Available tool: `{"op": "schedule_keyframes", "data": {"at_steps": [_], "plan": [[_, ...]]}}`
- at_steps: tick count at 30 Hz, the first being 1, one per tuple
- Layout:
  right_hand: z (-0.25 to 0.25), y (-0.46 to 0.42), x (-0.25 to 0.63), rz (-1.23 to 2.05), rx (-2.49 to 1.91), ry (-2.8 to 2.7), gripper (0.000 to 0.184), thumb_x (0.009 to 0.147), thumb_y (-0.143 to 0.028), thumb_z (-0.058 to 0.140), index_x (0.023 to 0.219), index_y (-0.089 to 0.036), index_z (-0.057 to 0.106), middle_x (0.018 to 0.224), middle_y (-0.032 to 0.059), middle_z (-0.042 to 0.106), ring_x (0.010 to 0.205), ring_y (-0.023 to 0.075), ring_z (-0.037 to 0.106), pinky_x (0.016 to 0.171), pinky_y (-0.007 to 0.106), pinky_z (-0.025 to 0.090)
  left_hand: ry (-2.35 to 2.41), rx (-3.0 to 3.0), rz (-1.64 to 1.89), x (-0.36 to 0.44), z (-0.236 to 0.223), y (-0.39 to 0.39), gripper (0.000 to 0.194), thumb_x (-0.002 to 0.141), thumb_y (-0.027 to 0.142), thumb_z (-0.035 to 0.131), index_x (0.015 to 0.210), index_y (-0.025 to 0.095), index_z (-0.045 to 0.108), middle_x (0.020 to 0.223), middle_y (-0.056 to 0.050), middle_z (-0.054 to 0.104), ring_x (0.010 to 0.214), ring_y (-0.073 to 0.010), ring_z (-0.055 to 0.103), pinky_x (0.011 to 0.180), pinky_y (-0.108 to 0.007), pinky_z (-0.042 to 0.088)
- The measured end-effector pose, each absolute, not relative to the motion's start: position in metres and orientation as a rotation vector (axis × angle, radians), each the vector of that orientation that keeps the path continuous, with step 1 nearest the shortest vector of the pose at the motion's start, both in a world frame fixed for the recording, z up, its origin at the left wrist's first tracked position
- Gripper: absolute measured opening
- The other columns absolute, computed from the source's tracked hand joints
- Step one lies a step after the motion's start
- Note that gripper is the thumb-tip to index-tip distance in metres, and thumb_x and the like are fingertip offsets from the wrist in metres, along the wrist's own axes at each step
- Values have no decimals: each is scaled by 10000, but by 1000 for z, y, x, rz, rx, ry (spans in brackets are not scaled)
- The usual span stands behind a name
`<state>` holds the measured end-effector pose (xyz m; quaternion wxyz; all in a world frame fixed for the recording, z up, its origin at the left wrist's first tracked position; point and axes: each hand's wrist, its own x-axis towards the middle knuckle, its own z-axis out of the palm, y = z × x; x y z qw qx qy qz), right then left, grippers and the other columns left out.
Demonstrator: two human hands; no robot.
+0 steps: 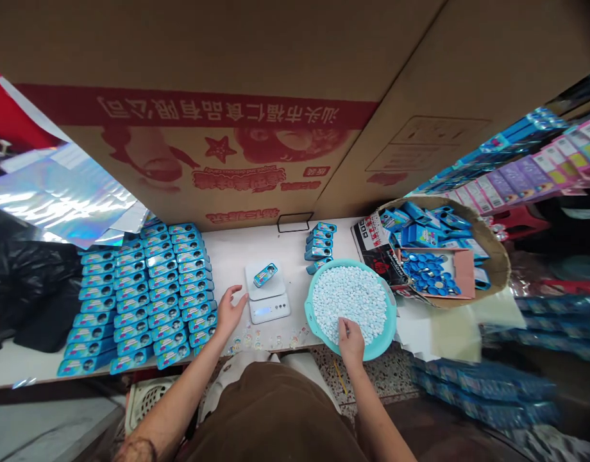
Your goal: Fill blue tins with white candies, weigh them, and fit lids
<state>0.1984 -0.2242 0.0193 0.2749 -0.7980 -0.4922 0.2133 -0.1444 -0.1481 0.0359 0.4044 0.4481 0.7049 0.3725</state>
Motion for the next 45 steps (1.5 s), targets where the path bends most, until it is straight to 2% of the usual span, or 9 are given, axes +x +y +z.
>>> {"op": "schedule_keyframes", "data": {"at_steps": [3, 8, 10, 12, 15, 20, 23, 39, 45], "plan": [[24, -221, 192, 608, -2119, -1325, 432, 855, -519, 367, 868, -175, 628, 870, 101, 622, 837, 226, 561, 772, 360, 442, 1783, 1240, 910, -139, 40, -139, 376, 740, 406, 597, 1058, 217, 531, 1127, -79, 607, 1090, -230, 551, 961, -435, 412], [30, -213, 179, 651, -2038, -1328, 384, 862, -471, 395, 901, -169, 630, 892, 102, 620, 858, 218, 562, 765, 362, 464, 1841, 1484, 899, -114, 33, -117, 667, 592, 349, 741, 1178, 183, 469, 1177, -119, 563, 1169, -289, 478, 1004, -462, 368], [32, -212, 177, 650, -2003, -1338, 367, 864, -458, 401, 905, -175, 631, 897, 103, 623, 858, 218, 566, 762, 366, 472, 1840, 1500, 887, -102, 27, -106, 616, 596, 320, 735, 1148, 187, 495, 1159, -113, 568, 1153, -292, 486, 985, -456, 385], [36, -211, 177, 647, -1974, -1338, 356, 863, -454, 406, 908, -181, 631, 909, 105, 629, 863, 220, 571, 757, 369, 478, 1822, 1470, 858, -92, 29, -95, 448, 669, 307, 671, 1084, 205, 536, 1077, -86, 606, 1064, -269, 543, 932, -436, 424], [41, -212, 183, 630, -1953, -1296, 347, 857, -457, 422, 904, -185, 632, 916, 106, 639, 863, 222, 583, 752, 370, 488, 1767, 1518, 876, -78, 56, -82, 285, 737, 291, 602, 1013, 224, 582, 996, -63, 635, 974, -246, 576, 881, -405, 449], [48, -219, 196, 571, -1949, -1209, 325, 861, -444, 432, 909, -199, 639, 915, 101, 649, 867, 220, 593, 732, 357, 499, 1438, 1854, 1003, -41, 135, -77, 352, 747, 310, 615, 1096, 267, 596, 1078, -44, 627, 1032, -248, 545, 944, -405, 409], [48, -224, 202, 557, -1941, -1174, 325, 865, -445, 431, 889, -198, 641, 894, 93, 652, 855, 216, 597, 731, 352, 502, 1289, 1962, 928, -14, 156, -76, 335, 743, 282, 609, 1078, 273, 615, 1038, -31, 644, 990, -238, 553, 904, -389, 425], [35, -221, 260, 655, -1900, -1118, 322, 876, -442, 419, 859, -208, 640, 872, 81, 651, 849, 212, 600, 777, 352, 485, 1361, 2047, 761, 34, 140, -96, 290, 713, 271, 641, 1003, 275, 638, 946, -31, 672, 896, -239, 578, 818, -379, 457], [37, -210, 275, 676, -1866, -1203, 318, 881, -419, 413, 867, -200, 644, 873, 77, 654, 854, 202, 603, 797, 338, 472, 1567, 1839, 792, 28, 126, -111, 324, 709, 379, 654, 1008, 257, 618, 983, -26, 666, 927, -226, 602, 845, -354, 470]]}}
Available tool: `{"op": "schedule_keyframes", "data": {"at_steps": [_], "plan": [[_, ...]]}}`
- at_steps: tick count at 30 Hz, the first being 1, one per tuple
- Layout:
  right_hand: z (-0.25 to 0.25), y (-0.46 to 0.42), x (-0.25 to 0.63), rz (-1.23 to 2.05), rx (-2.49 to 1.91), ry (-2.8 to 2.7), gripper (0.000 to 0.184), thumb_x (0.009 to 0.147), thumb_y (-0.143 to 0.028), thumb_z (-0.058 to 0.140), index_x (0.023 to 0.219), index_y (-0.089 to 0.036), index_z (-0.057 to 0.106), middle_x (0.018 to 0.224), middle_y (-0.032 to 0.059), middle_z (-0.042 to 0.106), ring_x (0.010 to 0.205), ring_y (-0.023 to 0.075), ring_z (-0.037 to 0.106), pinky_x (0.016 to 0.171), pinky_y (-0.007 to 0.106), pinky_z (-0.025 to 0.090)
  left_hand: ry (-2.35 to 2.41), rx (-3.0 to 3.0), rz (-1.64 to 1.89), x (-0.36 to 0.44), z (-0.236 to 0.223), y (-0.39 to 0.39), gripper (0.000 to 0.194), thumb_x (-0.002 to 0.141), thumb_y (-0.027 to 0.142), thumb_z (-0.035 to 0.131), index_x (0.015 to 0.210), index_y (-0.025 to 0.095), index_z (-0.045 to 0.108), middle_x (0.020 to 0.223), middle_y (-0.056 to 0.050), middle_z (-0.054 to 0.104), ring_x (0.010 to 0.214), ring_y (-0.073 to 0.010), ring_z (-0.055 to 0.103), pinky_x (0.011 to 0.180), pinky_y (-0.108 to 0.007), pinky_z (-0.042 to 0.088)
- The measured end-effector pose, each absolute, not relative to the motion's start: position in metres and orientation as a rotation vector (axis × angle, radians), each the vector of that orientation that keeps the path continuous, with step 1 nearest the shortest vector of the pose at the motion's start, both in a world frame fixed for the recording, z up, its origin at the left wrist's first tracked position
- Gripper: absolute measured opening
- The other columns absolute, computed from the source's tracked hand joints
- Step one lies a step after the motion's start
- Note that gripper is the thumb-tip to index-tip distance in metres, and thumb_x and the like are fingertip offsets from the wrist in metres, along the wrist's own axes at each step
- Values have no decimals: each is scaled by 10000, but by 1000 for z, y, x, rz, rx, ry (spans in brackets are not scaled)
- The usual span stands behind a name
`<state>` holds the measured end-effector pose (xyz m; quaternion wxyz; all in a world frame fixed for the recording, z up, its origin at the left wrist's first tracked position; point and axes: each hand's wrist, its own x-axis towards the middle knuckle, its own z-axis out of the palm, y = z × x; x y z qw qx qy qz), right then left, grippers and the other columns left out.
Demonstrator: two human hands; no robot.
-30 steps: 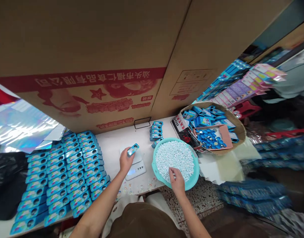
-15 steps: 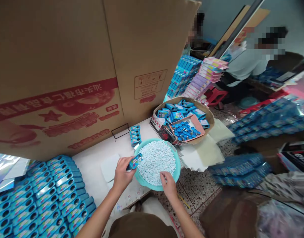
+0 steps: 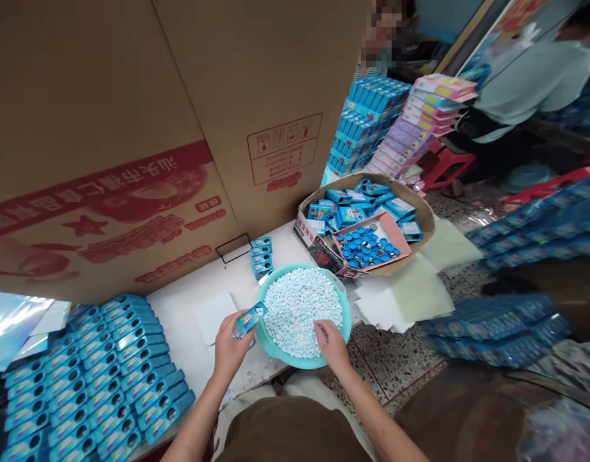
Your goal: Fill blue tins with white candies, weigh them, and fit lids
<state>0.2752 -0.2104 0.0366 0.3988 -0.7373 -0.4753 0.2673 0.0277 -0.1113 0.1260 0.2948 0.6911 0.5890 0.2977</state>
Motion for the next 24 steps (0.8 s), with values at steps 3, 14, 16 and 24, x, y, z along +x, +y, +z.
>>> {"op": "schedule_keyframes", "data": {"at_steps": [3, 14, 16, 24], "plan": [[39, -207, 281, 708, -1867, -1238, 316, 879, -415, 413, 882, -197, 643, 903, 87, 656, 878, 210, 600, 805, 344, 467, 1822, 1610, 804, 12, 114, -119, 397, 677, 457, 660, 1004, 242, 598, 966, -28, 666, 868, -225, 617, 790, -345, 486], [38, -229, 298, 780, -1900, -1308, 356, 861, -464, 412, 896, -190, 637, 931, 106, 649, 870, 221, 593, 764, 354, 480, 2145, 1294, 812, -60, 54, -99, 397, 621, 399, 671, 956, 208, 574, 874, -31, 654, 783, -220, 613, 724, -332, 478], [36, -237, 299, 788, -1906, -1328, 358, 861, -464, 414, 903, -184, 634, 941, 106, 647, 870, 219, 590, 758, 350, 480, 2142, 1325, 779, -65, 46, -94, 379, 643, 359, 660, 975, 203, 565, 896, -34, 649, 812, -223, 613, 747, -342, 478], [35, -248, 301, 781, -1926, -1412, 401, 855, -486, 408, 924, -160, 631, 928, 112, 635, 846, 213, 572, 738, 343, 469, 2106, 1541, 650, -80, 43, -95, 741, 575, 345, 772, 1222, 182, 450, 1123, -115, 576, 1121, -287, 494, 958, -432, 392]]}}
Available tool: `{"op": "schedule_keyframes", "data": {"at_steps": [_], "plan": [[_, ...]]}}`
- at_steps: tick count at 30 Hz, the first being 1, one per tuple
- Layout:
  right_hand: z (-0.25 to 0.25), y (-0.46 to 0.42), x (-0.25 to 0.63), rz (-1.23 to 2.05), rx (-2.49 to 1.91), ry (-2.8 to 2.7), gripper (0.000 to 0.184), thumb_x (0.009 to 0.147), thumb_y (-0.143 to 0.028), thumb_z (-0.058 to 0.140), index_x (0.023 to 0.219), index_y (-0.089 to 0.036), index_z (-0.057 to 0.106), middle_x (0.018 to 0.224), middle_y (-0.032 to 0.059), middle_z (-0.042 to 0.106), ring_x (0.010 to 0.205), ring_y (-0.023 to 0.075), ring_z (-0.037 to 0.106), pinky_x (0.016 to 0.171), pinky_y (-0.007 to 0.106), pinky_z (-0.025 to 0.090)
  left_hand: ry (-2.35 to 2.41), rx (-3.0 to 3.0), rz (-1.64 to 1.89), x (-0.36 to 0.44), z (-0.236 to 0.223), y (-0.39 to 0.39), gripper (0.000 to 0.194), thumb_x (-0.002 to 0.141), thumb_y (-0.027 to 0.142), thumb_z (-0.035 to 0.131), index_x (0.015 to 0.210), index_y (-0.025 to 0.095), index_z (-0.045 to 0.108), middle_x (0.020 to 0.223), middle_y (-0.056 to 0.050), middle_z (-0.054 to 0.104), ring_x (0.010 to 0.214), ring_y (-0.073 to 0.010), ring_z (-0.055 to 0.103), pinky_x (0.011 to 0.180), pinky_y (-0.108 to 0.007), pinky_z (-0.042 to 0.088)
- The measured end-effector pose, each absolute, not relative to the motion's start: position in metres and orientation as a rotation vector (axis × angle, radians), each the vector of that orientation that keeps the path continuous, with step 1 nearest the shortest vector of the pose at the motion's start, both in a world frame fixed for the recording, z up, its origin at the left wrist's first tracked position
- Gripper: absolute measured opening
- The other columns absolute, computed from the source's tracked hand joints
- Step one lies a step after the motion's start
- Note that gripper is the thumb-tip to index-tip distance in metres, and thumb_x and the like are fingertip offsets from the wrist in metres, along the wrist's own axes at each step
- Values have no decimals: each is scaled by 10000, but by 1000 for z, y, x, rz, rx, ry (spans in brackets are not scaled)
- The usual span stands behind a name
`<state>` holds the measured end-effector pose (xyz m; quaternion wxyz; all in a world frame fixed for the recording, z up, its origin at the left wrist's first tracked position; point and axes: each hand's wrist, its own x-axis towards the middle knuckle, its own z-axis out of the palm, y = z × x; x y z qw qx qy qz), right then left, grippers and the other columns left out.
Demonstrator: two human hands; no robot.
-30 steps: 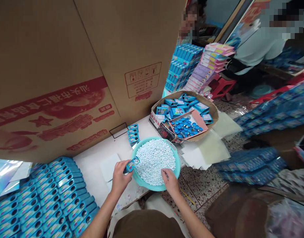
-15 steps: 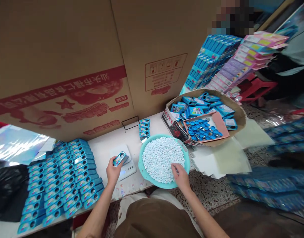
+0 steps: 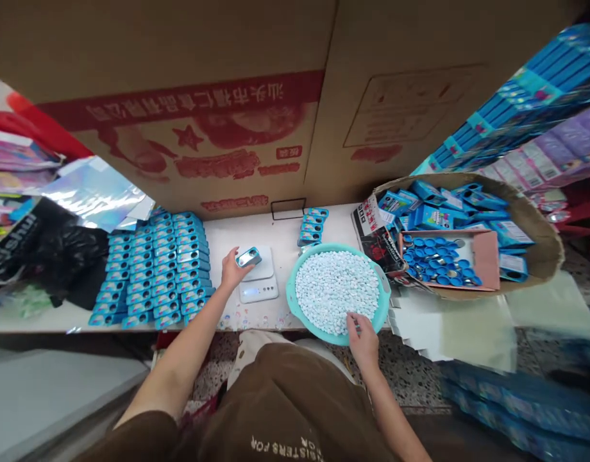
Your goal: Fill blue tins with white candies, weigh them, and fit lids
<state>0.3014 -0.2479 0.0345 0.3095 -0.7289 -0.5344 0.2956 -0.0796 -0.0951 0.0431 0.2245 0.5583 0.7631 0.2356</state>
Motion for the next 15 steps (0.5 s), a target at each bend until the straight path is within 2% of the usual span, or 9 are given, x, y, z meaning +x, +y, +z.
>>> {"op": "schedule_keyframes", "data": {"at_steps": [3, 15], "plan": [[34, -246, 302, 752, -1924, -1442, 393, 858, -475, 406, 926, -159, 631, 907, 103, 631, 828, 206, 566, 753, 344, 460, 2083, 1602, 683, -87, 46, -108, 736, 591, 363, 769, 1231, 199, 445, 1157, -103, 558, 1144, -273, 479, 997, -420, 361], [31, -237, 297, 769, -1903, -1486, 380, 866, -446, 400, 942, -156, 633, 913, 104, 625, 843, 206, 567, 761, 339, 452, 2142, 1660, 650, -103, 60, -127, 684, 624, 405, 748, 1210, 207, 457, 1152, -98, 566, 1118, -277, 498, 981, -417, 372]]}}
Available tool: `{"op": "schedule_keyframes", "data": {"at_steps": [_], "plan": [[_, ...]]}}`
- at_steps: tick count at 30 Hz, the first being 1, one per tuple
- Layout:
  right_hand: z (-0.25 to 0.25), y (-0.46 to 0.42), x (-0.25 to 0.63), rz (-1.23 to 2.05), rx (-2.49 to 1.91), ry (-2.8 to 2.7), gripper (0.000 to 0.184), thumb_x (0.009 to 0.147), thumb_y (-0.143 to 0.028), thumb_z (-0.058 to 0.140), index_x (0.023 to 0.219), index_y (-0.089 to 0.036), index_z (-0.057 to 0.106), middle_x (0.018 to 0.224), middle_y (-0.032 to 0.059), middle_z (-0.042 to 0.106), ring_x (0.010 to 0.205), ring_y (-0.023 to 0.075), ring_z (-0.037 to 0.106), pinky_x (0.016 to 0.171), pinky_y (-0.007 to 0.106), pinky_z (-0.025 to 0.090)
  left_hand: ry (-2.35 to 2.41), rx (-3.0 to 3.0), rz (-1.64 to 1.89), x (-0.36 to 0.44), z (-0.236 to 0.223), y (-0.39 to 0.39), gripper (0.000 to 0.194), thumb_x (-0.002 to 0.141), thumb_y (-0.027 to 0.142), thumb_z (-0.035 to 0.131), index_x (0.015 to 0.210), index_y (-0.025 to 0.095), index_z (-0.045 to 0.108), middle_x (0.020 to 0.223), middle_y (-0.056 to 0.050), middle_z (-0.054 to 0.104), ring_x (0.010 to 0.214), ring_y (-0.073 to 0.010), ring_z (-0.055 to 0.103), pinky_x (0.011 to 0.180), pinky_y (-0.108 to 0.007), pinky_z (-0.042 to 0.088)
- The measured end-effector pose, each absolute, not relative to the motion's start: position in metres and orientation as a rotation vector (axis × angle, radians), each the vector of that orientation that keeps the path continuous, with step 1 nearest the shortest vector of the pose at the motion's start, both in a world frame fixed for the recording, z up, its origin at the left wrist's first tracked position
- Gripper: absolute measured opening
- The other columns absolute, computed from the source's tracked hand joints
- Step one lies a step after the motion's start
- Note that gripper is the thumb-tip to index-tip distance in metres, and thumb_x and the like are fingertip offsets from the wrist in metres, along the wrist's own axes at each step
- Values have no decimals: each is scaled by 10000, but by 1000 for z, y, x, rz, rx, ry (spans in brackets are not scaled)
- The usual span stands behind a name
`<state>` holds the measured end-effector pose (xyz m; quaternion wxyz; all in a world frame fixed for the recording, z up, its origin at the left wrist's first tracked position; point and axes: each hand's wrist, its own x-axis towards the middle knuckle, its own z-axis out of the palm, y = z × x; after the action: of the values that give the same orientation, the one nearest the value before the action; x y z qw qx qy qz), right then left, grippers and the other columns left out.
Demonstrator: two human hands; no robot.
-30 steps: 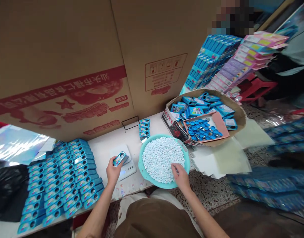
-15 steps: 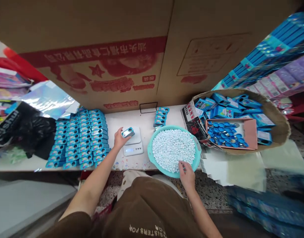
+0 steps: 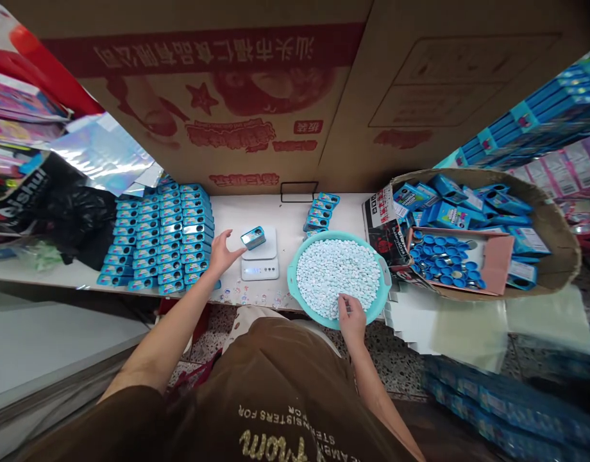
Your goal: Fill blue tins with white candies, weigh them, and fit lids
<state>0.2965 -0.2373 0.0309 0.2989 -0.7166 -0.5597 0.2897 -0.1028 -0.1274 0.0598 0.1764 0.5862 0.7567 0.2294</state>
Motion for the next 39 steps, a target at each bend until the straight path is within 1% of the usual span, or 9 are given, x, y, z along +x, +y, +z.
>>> {"op": "schedule_keyframes", "data": {"at_steps": [8, 12, 16, 18, 22, 26, 32, 36, 39], "plan": [[33, -237, 299, 813, -1940, -1456, 391, 866, -462, 400, 953, -162, 634, 939, 113, 631, 856, 216, 573, 725, 332, 462, 2082, 1654, 639, -89, 63, -111, 666, 648, 439, 719, 1213, 200, 460, 1168, -104, 556, 1140, -279, 478, 967, -406, 384], [33, -240, 301, 786, -1952, -1458, 380, 870, -451, 399, 953, -161, 631, 948, 114, 631, 869, 221, 574, 752, 346, 462, 2045, 1678, 614, -82, 62, -102, 649, 643, 422, 725, 1198, 201, 471, 1167, -101, 562, 1140, -279, 478, 984, -415, 371], [29, -236, 295, 745, -1923, -1510, 340, 866, -428, 429, 930, -164, 634, 919, 101, 633, 809, 205, 577, 741, 343, 470, 2032, 1699, 610, -79, 57, -96, 632, 627, 394, 740, 1178, 218, 484, 1172, -90, 565, 1145, -281, 474, 995, -424, 367], [26, -226, 283, 746, -1854, -1602, 304, 865, -399, 445, 930, -171, 635, 914, 93, 632, 820, 203, 578, 760, 343, 471, 2040, 1708, 630, -78, 56, -96, 617, 634, 392, 734, 1173, 218, 489, 1177, -90, 562, 1154, -281, 469, 999, -424, 366], [21, -194, 249, 758, -1673, -1833, 250, 865, -302, 453, 996, -176, 624, 951, 92, 625, 943, 215, 562, 844, 351, 454, 2058, 1737, 687, -76, 60, -103, 555, 668, 391, 705, 1154, 215, 502, 1173, -92, 566, 1145, -275, 479, 1003, -420, 367], [21, -166, 225, 727, -1642, -1990, 265, 831, -227, 497, 1070, -168, 595, 1009, 96, 591, 975, 220, 546, 840, 336, 451, 2044, 1759, 712, -75, 66, -119, 507, 693, 385, 679, 1137, 212, 506, 1146, -91, 580, 1113, -268, 501, 992, -432, 376], [19, -152, 217, 715, -1637, -2130, 200, 804, -141, 507, 971, -197, 601, 948, 63, 590, 904, 197, 560, 794, 293, 445, 2144, 1737, 812, -78, 71, -142, 466, 719, 424, 640, 1117, 222, 505, 1146, -92, 568, 1117, -271, 499, 996, -455, 370], [19, -151, 215, 699, -1601, -2172, 190, 811, -122, 484, 934, -212, 596, 919, 46, 597, 861, 181, 568, 737, 264, 445, 2217, 1719, 893, -82, 74, -148, 435, 751, 462, 597, 1097, 213, 512, 1137, -103, 564, 1115, -274, 494, 991, -456, 372], [19, -152, 212, 695, -1569, -2160, 184, 806, -110, 472, 887, -212, 601, 897, 41, 604, 832, 178, 576, 727, 266, 451, 2253, 1695, 936, -85, 76, -149, 426, 764, 486, 574, 1089, 217, 516, 1123, -102, 568, 1107, -277, 497, 980, -459, 381]]}}
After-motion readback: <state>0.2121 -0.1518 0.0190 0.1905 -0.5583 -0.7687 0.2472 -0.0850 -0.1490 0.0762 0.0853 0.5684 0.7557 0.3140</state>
